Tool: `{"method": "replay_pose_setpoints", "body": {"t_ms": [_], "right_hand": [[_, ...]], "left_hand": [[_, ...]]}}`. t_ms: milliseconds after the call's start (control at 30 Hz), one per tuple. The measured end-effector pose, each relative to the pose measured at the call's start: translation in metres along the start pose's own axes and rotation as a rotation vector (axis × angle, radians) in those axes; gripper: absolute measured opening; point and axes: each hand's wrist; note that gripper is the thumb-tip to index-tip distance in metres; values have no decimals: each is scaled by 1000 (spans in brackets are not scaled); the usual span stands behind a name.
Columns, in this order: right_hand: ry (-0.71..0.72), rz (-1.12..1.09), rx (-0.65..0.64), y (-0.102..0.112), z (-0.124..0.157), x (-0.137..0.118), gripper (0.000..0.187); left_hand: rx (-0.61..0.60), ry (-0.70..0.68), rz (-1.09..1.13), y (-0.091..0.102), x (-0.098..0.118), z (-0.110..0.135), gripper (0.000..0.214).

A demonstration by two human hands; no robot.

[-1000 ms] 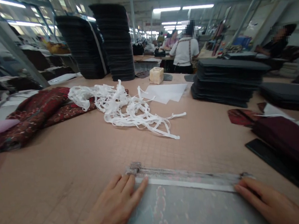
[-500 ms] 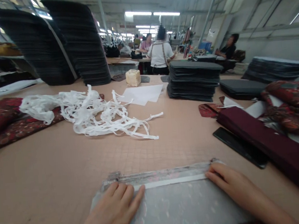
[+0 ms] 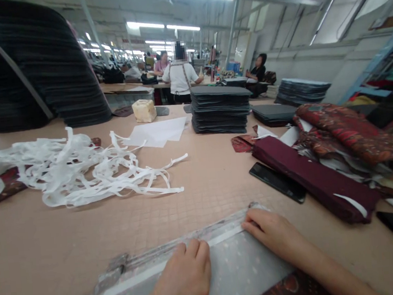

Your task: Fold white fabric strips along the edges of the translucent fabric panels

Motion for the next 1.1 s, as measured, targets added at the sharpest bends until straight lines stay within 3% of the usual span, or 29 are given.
{"method": "replay_pose_setpoints", "body": {"t_ms": [100,233,567,933,1033,1100], "right_hand": [[-35,-59,-1,5,1,7,12],[-62,-174,-5,13,3,22,13],[-129,-235,2,17,-1,37,10],[-164,-7,2,16,-6,38,7],[-140,153,128,19,-1,32,10],[-17,209,219,14,5,19,15]], "left_hand": [[0,18,-47,-7,5,-1,32],[81,55,-86,-12,6,0,51],[-34,87,-53,3,2,-9,57],[79,81,-38,-4,1,-5,56],[121,86,-16,-7,0,-7,54],[128,69,-11,-10,-1,-9,53]]}}
Point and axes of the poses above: each hand's wrist, its own z-axis away from the middle knuckle, its own y-axis out of the back of the hand, x = y × z, and after that the axes turned 4 degrees about -x, right-handed
